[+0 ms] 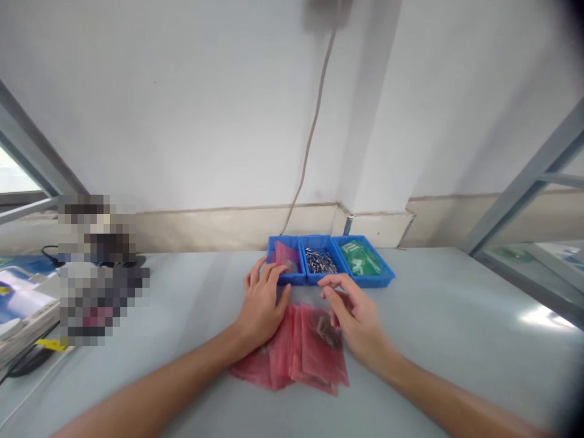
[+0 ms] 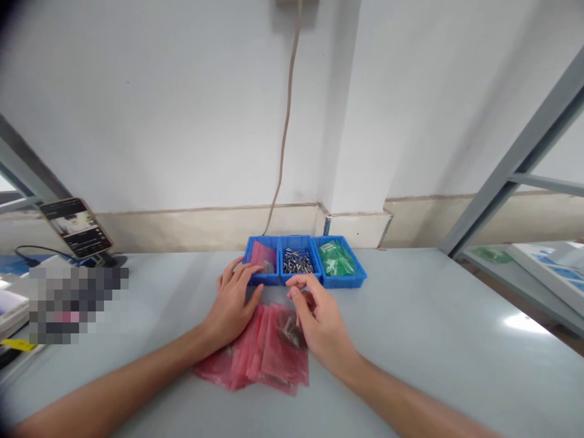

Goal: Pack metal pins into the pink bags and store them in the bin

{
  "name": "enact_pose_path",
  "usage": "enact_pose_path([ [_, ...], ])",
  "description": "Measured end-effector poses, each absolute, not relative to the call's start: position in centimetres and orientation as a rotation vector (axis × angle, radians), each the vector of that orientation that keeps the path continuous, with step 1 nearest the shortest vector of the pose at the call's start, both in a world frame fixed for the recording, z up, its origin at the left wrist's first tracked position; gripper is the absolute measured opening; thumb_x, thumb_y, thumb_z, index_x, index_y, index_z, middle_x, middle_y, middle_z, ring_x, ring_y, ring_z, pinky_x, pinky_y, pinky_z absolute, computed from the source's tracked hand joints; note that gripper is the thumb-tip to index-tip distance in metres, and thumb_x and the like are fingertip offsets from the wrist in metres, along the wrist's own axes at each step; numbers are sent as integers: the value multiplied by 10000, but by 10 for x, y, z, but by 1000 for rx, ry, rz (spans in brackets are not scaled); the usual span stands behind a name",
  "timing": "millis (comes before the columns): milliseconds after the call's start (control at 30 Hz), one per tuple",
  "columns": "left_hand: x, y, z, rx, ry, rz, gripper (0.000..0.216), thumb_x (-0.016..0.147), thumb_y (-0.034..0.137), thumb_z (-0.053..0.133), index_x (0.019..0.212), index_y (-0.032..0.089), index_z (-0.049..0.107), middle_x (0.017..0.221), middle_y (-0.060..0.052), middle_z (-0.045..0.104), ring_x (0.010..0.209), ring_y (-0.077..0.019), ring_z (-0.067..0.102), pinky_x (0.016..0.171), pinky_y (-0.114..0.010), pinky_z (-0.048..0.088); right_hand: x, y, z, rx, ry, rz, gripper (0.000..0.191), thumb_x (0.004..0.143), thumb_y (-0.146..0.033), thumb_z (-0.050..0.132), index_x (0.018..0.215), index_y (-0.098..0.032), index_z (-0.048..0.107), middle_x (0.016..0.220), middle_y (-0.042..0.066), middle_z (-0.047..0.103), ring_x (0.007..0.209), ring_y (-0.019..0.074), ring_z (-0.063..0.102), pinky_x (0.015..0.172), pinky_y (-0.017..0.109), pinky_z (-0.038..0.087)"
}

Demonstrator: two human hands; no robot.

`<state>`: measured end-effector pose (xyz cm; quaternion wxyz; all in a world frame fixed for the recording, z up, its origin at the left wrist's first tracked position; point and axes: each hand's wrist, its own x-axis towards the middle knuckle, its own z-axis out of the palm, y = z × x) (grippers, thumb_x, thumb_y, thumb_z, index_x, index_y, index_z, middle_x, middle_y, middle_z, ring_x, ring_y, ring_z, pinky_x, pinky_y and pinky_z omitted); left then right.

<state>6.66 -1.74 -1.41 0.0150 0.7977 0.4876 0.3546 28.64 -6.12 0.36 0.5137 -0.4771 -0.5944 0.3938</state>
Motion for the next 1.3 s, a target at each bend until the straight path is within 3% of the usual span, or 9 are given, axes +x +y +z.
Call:
enact_pose_path([
  [133, 68, -20, -12, 2490, 1576, 1071, 364, 1042, 250, 574, 1405, 251, 547, 1498, -124, 549, 1509, -388, 360, 1171, -651, 362, 286, -61, 4, -1129, -1428, 958, 289, 1059, -523, 564, 1143, -258, 645, 957, 15, 647, 546, 106, 551, 480, 232, 459],
  [300, 68, -25, -7, 2532, 1542, 1133, 371, 1068, 241, 537, 1438, 261, 533, 1735, -124, 250, 1598, -389, 230, 1211, -648, 327, 286, -61, 2, -1125, -1427, 963, 277, 1076, -508, 539, 1158, -263, 640, 970, 9, 635, 548, 105, 538, 483, 236, 448],
  [433, 67, -22, -9, 2585, 1532, 1016, 370, 1090, 245, 500, 1459, 268, 512, 1625, -85, 487, 1595, -377, 244, 1198, -633, 340, 286, -61, 1, -1120, -1430, 964, 263, 1087, -494, 522, 1158, -264, 630, 966, 5, 630, 553, 109, 538, 489, 246, 447],
  [533, 65, -20, -11, 2588, 1541, 968, 360, 1087, 259, 507, 1447, 257, 515, 1516, -75, 596, 1562, -378, 303, 1176, -622, 366, 287, -59, 1, -1179, -1522, 861, 235, 1093, -457, 514, 1151, -263, 632, 950, 14, 651, 649, 153, 592, 582, 283, 496],
  [800, 65, -19, -15, 2580, 1572, 1000, 339, 1073, 285, 538, 1412, 268, 535, 1542, -86, 537, 1546, -364, 323, 1187, -603, 384, 287, -60, -2, -1273, -2030, 343, 168, 1107, -276, 480, 1199, -255, 619, 1150, 68, 694, 1049, 267, 625, 960, 443, 498],
  [1033, 65, -29, -1, 2583, 1351, 1264, 280, 1078, 213, 524, 1348, 254, 586, 1564, -116, 477, 1502, -334, 388, 1206, -597, 359, 282, -61, -8, -1316, -2319, 43, 203, 1125, -233, 439, 1125, -218, 641, 1084, 90, 661, 995, 301, 554, 883, 468, 471],
  [1167, 63, -36, 4, 2622, 877, 1254, 237, 1071, 185, 536, 1289, 234, 616, 1439, -132, 544, 1327, -258, 566, 1119, -457, 498, 282, -61, -10, -1323, -2344, 35, 194, 1107, -176, 446, 1054, -208, 630, 1046, 88, 641, 962, 298, 553, 841, 453, 465],
  [1300, 64, -35, 4, 2555, 825, 1193, 173, 1076, 190, 534, 1220, 215, 626, 1318, -124, 595, 1212, -228, 628, 1038, -394, 555, 286, -58, -11, -1320, -2274, 185, 241, 1107, -145, 393, 1005, -219, 599, 1033, 77, 620, 941, 277, 559, 834, 441, 471],
])
